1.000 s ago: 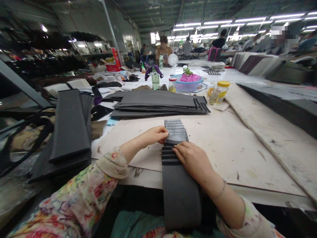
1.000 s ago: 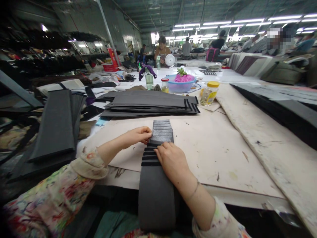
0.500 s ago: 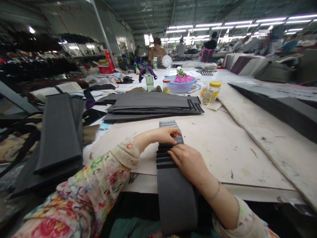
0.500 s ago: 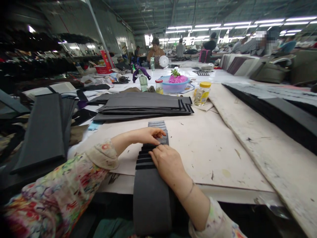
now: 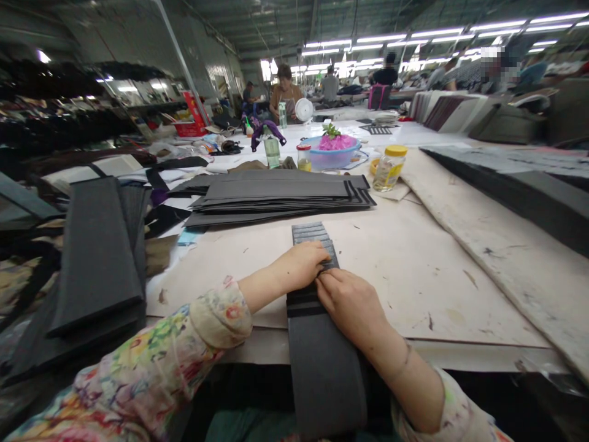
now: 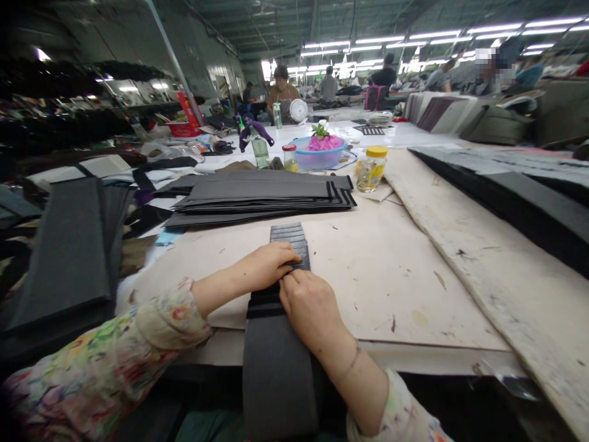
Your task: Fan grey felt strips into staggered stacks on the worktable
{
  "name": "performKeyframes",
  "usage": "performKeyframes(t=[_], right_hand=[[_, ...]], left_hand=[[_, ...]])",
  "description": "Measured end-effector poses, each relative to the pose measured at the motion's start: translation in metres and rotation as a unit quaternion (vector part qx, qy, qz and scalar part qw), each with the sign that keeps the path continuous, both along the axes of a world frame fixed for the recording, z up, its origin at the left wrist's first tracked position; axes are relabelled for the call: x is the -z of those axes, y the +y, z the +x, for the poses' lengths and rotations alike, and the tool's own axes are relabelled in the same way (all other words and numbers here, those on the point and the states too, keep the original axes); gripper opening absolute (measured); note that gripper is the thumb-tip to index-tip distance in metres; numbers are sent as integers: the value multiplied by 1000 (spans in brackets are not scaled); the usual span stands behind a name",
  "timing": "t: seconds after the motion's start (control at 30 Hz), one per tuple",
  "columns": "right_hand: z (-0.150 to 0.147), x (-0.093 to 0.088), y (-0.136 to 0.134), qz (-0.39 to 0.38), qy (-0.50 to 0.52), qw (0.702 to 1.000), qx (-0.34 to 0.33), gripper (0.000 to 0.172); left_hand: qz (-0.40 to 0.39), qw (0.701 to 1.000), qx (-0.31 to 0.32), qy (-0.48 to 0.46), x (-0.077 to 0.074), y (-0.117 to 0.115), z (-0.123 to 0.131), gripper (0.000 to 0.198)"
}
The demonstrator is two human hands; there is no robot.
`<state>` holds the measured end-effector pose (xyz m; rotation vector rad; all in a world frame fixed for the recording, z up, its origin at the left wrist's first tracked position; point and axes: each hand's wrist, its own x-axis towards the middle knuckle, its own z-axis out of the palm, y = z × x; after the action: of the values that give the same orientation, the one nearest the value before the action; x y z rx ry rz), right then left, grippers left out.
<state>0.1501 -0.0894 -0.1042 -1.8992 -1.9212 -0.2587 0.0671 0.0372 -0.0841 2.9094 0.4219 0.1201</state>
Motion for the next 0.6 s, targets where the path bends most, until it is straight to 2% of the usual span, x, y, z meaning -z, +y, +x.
performKeyframes(t=[0.37, 0.6], right_hand=[[-1, 1, 2, 7, -10, 1000, 21, 16], [5, -5, 5, -35, -30, 999, 0, 17]], left_hand=[[54, 998, 45, 7, 5, -11, -4, 22], [-89, 995, -15, -48, 8, 10, -26, 18]])
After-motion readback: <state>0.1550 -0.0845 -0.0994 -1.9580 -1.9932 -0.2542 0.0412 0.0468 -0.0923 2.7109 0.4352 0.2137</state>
